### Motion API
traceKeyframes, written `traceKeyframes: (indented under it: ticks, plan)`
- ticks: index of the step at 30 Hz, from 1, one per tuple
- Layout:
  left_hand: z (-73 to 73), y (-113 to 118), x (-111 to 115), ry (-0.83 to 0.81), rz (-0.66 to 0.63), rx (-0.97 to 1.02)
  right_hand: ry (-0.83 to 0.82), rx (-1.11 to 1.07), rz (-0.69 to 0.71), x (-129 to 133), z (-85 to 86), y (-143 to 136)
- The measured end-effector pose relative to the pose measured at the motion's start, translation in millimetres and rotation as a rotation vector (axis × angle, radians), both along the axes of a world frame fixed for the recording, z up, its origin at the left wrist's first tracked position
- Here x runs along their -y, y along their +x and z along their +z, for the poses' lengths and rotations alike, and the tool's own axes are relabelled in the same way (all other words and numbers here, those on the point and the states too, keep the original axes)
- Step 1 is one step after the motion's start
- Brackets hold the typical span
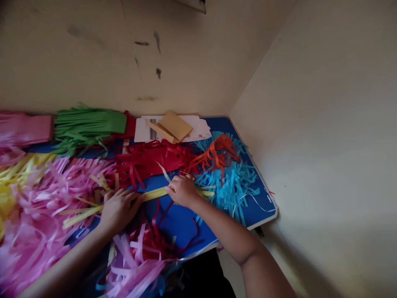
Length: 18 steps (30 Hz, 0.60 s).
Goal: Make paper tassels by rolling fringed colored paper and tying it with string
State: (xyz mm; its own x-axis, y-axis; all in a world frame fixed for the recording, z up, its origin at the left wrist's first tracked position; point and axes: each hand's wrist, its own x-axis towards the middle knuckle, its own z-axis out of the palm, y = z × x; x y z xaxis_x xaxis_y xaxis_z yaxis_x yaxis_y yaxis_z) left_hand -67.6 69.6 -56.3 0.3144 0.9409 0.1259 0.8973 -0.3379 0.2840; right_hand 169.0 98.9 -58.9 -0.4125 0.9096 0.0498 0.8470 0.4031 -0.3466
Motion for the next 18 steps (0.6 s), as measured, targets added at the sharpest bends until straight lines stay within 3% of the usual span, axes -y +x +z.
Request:
traceKeyframes:
  ticks: [10, 14, 16, 18]
  plan:
    - [-7.7, 3, -4, 0.011, 0.047, -0.06, 0.02, 0.096, -0.038, -6, -5.2, -6]
    - [-3.5, 5, -1, 0.048, 0.084, -0.057, 0.045, 0.102, -0.093, -4, -1.8, -4]
    - [2.1, 6, 1, 0.088, 0.042, -0.057, 0.116, 0.109, -0.111, 2, 4.0, -4]
    - [8.1, 7, 4, 0.152, -0.048, -0.07, 0.187, 0.126, 0.006, 9, 9.5, -5]
